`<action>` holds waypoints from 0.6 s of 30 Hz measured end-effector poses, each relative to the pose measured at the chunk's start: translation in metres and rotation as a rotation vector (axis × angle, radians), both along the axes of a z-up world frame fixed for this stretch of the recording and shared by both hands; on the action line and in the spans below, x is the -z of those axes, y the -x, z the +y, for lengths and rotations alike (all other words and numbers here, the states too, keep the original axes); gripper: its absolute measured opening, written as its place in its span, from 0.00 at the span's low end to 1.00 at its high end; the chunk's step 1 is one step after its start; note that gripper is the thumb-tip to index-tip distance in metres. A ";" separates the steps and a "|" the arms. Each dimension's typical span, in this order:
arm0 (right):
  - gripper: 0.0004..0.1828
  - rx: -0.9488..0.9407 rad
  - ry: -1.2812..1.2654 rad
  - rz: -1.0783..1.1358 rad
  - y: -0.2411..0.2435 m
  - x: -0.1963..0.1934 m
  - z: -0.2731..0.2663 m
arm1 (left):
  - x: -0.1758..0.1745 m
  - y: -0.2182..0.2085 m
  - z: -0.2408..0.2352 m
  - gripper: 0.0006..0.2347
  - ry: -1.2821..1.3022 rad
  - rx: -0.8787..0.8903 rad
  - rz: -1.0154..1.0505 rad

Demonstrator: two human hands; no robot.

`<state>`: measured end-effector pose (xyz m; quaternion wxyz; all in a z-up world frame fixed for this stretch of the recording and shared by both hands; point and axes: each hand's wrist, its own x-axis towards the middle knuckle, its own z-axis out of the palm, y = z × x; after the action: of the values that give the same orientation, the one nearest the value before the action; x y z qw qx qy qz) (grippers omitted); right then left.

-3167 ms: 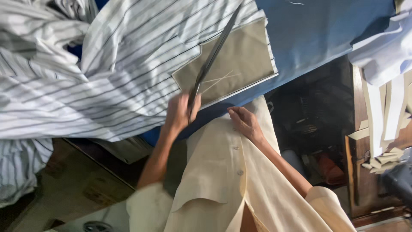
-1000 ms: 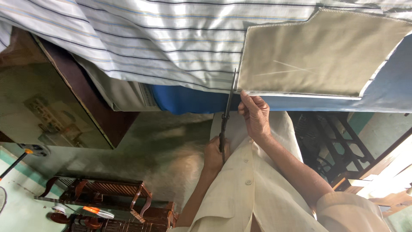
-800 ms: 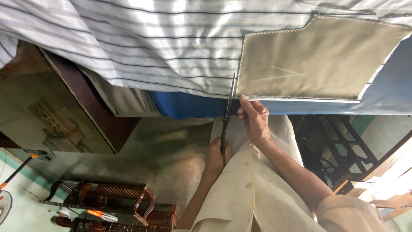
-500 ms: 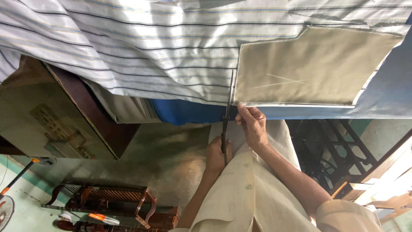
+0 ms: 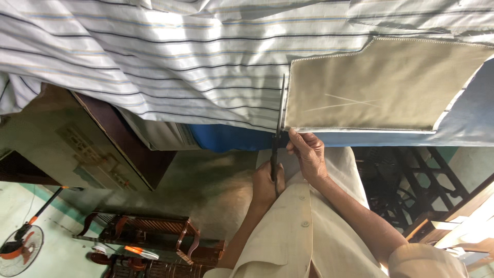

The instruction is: The person cuts sections of fabric using large shears, following a pattern template and previously marked lines on a striped cloth.

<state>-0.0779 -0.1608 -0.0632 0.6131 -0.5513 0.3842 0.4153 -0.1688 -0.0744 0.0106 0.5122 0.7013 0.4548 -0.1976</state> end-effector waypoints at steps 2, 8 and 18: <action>0.09 0.004 -0.009 0.008 0.000 0.003 0.000 | 0.002 0.003 -0.001 0.13 -0.059 -0.010 -0.057; 0.10 -0.009 -0.010 0.006 0.000 0.003 -0.002 | -0.007 -0.021 0.009 0.11 -0.008 -0.004 -0.037; 0.09 0.022 -0.042 0.016 0.000 0.004 -0.003 | -0.003 -0.032 0.012 0.15 0.003 -0.037 -0.039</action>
<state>-0.0782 -0.1635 -0.0676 0.6261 -0.5307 0.3861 0.4210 -0.1369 -0.0628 0.0140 0.5257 0.6958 0.4571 -0.1750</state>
